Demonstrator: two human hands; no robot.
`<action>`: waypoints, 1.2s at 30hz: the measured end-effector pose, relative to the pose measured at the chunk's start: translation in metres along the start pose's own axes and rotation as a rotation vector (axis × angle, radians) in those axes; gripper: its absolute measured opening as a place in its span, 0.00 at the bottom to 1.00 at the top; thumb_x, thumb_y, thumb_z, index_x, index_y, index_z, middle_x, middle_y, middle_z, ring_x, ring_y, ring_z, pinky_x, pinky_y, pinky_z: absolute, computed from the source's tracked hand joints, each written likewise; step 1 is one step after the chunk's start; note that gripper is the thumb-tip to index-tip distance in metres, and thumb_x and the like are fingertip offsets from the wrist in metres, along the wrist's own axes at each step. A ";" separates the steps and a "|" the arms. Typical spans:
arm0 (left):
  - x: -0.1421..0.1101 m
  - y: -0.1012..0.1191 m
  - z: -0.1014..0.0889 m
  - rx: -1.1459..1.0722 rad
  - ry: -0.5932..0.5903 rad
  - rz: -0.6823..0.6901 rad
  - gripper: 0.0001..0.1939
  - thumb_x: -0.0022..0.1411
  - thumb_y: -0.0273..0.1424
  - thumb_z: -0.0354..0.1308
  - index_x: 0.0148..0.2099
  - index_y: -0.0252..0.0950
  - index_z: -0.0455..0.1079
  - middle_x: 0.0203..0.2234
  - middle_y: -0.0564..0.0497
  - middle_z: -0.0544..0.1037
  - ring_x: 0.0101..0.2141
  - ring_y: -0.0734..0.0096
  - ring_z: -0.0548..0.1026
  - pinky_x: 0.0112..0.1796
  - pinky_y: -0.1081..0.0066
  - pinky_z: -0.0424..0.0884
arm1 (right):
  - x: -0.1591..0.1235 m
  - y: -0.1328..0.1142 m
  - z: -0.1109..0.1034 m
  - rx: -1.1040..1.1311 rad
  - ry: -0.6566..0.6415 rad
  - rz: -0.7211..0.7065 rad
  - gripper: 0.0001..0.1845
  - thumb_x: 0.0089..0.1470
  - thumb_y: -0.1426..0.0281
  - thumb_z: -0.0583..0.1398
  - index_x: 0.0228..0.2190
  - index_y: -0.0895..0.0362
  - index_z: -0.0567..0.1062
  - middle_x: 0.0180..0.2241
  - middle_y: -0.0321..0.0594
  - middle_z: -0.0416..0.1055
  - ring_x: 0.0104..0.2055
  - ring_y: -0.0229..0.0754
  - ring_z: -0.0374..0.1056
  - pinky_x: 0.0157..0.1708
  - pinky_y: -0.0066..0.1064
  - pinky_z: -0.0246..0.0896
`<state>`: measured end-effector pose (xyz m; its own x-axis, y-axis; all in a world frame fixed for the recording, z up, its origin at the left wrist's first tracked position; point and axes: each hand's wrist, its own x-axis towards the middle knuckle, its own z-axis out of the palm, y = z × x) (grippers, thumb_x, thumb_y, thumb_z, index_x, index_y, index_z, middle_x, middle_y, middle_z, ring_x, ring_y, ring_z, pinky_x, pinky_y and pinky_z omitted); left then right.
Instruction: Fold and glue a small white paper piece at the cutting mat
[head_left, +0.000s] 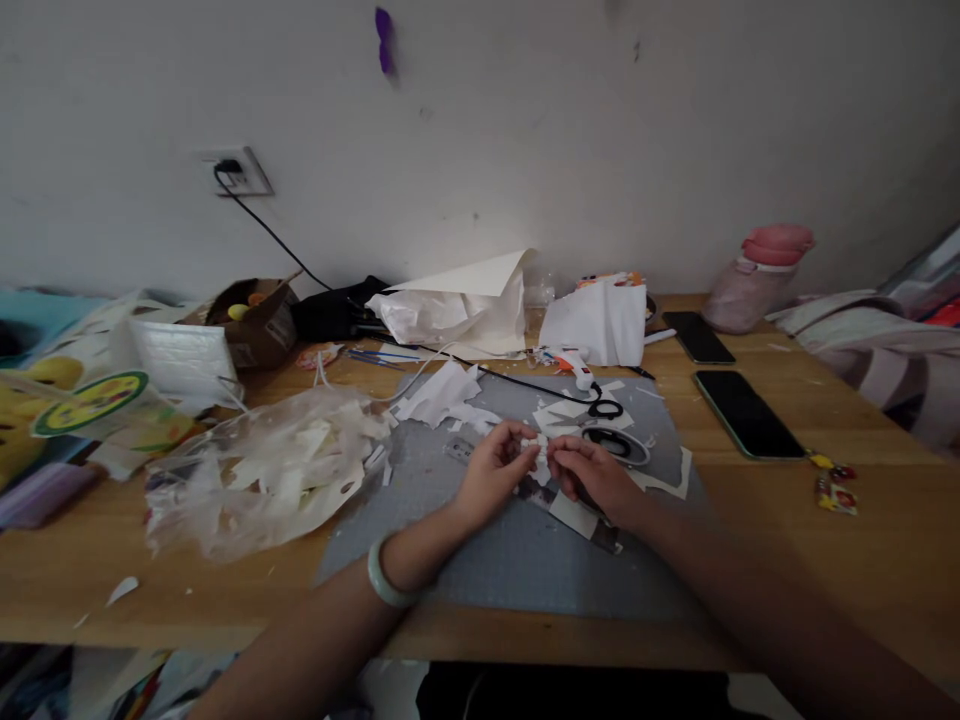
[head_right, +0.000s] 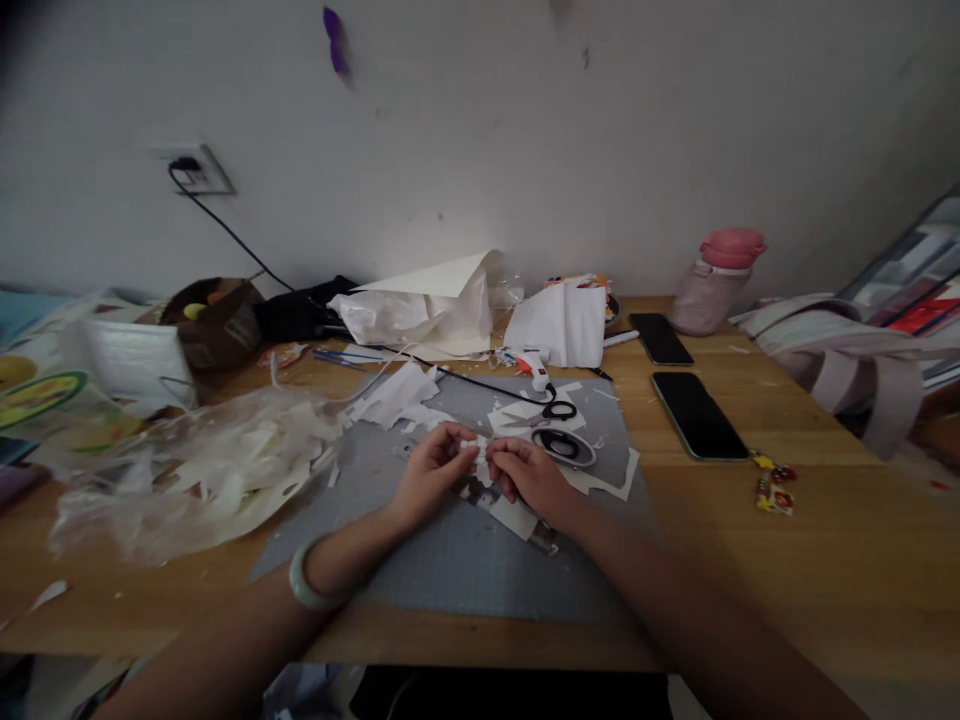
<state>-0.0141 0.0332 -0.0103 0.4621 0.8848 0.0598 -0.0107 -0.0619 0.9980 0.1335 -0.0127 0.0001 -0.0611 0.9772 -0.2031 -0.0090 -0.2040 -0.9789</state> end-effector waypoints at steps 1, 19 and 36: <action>0.000 0.001 0.000 -0.017 0.001 -0.014 0.09 0.54 0.35 0.56 0.36 0.36 0.63 0.20 0.58 0.64 0.22 0.78 0.65 0.26 0.76 0.62 | 0.000 0.000 0.000 0.007 -0.001 0.003 0.09 0.44 0.63 0.54 0.25 0.56 0.67 0.19 0.28 0.61 0.15 0.28 0.53 0.16 0.25 0.46; -0.001 0.001 -0.001 0.063 -0.003 0.064 0.08 0.55 0.33 0.55 0.37 0.36 0.65 0.22 0.57 0.68 0.23 0.77 0.65 0.26 0.76 0.61 | -0.001 0.000 -0.003 -0.057 -0.070 -0.058 0.15 0.45 0.57 0.59 0.24 0.57 0.66 0.20 0.28 0.57 0.16 0.28 0.51 0.17 0.25 0.46; -0.001 0.004 0.000 0.164 0.016 0.099 0.06 0.55 0.32 0.55 0.36 0.36 0.65 0.24 0.54 0.70 0.25 0.75 0.67 0.28 0.75 0.64 | -0.001 0.002 -0.003 0.012 -0.017 0.005 0.14 0.42 0.58 0.61 0.22 0.56 0.66 0.17 0.26 0.56 0.15 0.29 0.50 0.17 0.25 0.44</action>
<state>-0.0148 0.0320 -0.0062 0.4515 0.8779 0.1593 0.0900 -0.2225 0.9708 0.1363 -0.0141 -0.0020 -0.0781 0.9751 -0.2074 -0.0202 -0.2095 -0.9776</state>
